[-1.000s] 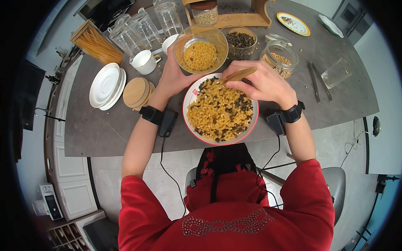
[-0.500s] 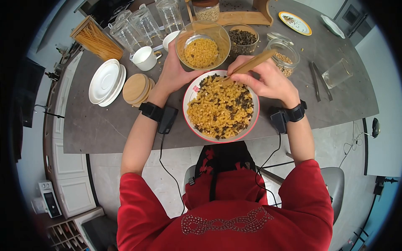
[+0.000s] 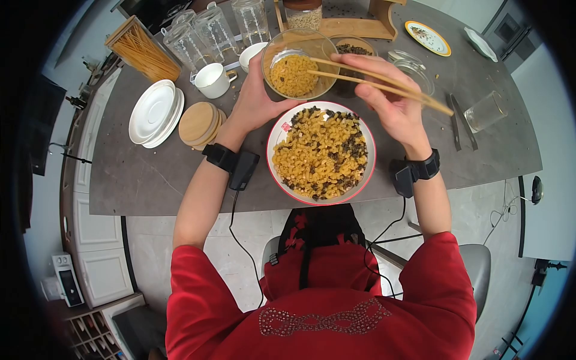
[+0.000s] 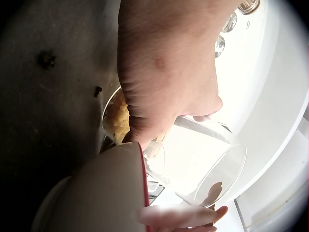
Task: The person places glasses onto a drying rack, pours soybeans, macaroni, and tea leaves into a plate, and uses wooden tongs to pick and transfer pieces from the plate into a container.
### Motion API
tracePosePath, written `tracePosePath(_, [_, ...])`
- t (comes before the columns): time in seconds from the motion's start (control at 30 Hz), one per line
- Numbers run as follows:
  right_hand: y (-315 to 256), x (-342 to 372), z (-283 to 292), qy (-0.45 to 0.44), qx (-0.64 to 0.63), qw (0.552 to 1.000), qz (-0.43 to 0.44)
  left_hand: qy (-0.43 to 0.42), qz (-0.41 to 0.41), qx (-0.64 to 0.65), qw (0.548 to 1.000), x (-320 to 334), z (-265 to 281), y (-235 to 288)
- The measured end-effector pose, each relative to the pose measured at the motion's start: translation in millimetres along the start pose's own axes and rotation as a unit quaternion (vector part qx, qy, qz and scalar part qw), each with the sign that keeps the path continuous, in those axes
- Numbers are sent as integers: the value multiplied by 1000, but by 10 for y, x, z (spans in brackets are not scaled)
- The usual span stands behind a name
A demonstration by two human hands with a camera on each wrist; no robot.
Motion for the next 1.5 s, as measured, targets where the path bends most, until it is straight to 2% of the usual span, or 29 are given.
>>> tracePosePath(0.03, [105, 22, 47, 2, -54, 997, -54, 1, 0, 0, 1000, -7, 6, 4])
tracePosePath(0.07, [110, 38, 107, 1, -55, 997, -54, 1, -4, -6, 1000, -10, 7, 17])
tracePosePath(0.13, [163, 57, 112, -41, -168, 981, -86, 1, -6, -12, 1000, 1, 13, 24])
tracePosePath(0.17, [173, 42, 103, -40, -168, 981, -87, 2, -5, -10, 1000, 5, 17, 20])
tracePosePath(0.23, [-39, 25, -89, -103, 51, 993, 32, 0, -7, -7, 1000, 1, 15, 23])
tracePosePath(0.27, [-10, 31, -152, -109, 135, 985, 20, 1, -3, -8, 1000, 2, 19, 16])
tracePosePath(0.3, [-21, 40, -146, -108, 136, 985, 19, 2, 1, -9, 1000, 5, 18, 10])
tracePosePath(0.37, [177, 78, -226, -159, 222, 960, -68, 0, 5, -5, 1000, 12, 14, -1])
tracePosePath(0.63, [141, 81, -250, -150, 185, 969, -68, 1, 11, -15, 1000, 17, 36, -17])
tracePosePath(0.73, [189, 76, -290, -171, 220, 957, -82, 0, 3, -11, 1000, 9, 33, 0])
tracePosePath(0.8, [117, 63, -326, -161, 191, 968, -13, -1, 8, -20, 1000, -3, 35, 11])
tracePosePath(0.83, [88, 66, -315, -162, 192, 968, -13, 0, 9, -19, 1000, -6, 27, 2])
tracePosePath(0.9, [176, 90, -310, -182, 245, 949, -77, -2, 8, -10, 1000, 11, 27, -23])
tracePosePath(1.03, [364, 156, -253, -201, 266, 937, -99, -1, 4, -7, 1000, -3, 16, -18])
tracePosePath(1.1, [327, 113, -247, -175, 212, 956, -107, -2, 7, -7, 1000, 11, 23, -23])
tracePosePath(1.23, [235, 88, -216, -157, 195, 965, -74, 0, 2, -13, 1000, 4, 20, -18])
tracePosePath(1.3, [98, 63, -76, -81, 119, 989, -42, 1, 7, -1, 1000, 7, 22, -13])
tracePosePath(1.33, [40, 53, -56, -58, 65, 996, 19, 2, 8, -2, 1000, 13, 32, -20])
tracePosePath(1.37, [52, 79, -58, -59, 63, 996, 20, 0, 8, -6, 1000, 14, 31, -22])
tracePosePath(1.43, [96, 116, 81, 2, -78, 997, -23, -2, 7, -10, 1000, 18, 21, -16])
tracePosePath(1.47, [50, 93, 72, 7, -101, 995, 17, 8, -3, -27, 1000, 8, 29, 11])
tracePosePath(1.5, [28, 71, 50, 8, -101, 995, 18, 18, -14, -44, 999, -3, 47, 36])
Point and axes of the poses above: each hand's wrist, its own x-axis away from the middle knuckle, its own z-axis out of the back of the hand, y = z × x, the point moved 10 cm from there along -x, towards the middle knuckle, and after that the axes turned 6 degrees about -z, right-handed, at the moved point
